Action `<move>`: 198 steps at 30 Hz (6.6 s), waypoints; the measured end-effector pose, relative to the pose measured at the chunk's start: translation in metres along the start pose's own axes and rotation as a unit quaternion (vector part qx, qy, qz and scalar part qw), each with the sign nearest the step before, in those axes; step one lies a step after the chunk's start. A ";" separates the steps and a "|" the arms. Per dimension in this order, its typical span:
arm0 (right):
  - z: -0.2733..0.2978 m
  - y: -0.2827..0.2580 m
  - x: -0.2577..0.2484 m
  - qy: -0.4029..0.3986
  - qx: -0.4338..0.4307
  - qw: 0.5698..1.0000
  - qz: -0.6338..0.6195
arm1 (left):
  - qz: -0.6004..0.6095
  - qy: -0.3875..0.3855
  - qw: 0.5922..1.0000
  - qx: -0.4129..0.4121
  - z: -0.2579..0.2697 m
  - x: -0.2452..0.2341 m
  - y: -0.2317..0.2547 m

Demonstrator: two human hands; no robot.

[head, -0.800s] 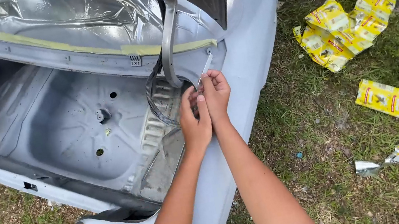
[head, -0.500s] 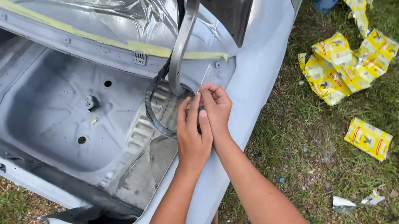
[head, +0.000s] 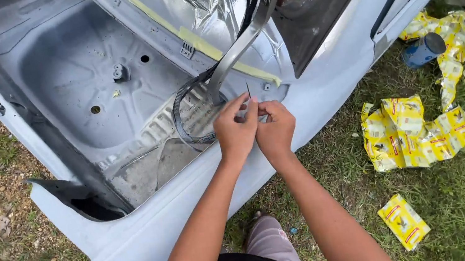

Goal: Applying and securing reflective insulation foil to car windows using tape and manual smoothing.

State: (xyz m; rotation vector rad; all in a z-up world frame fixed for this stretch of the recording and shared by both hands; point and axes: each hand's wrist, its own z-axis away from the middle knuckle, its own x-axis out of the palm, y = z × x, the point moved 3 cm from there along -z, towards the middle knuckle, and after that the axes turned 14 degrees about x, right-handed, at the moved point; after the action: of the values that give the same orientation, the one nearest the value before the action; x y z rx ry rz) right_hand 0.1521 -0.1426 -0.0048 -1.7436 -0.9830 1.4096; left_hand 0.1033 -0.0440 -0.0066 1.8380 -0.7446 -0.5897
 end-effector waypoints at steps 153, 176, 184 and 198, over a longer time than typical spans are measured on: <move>-0.103 0.073 -0.056 -0.133 -0.281 0.934 -0.176 | -0.067 0.060 0.996 -0.007 -0.001 0.121 -0.030; -0.108 0.080 -0.063 -0.127 -0.225 0.940 -0.221 | -0.019 0.197 0.978 -0.060 0.021 0.128 -0.015; -0.102 0.081 -0.072 -0.249 -0.153 0.948 -0.129 | -0.025 0.181 0.979 -0.086 0.021 0.125 -0.003; -0.123 0.076 -0.058 -0.392 0.028 0.914 -0.100 | -0.009 0.174 0.977 -0.125 0.014 0.122 -0.004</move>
State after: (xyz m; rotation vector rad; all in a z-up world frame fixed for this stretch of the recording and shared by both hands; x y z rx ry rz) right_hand 0.2763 -0.2351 -0.0206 -0.9667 -1.4538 2.0145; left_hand 0.1789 -0.1397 -0.0222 1.6559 -0.3990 -0.3403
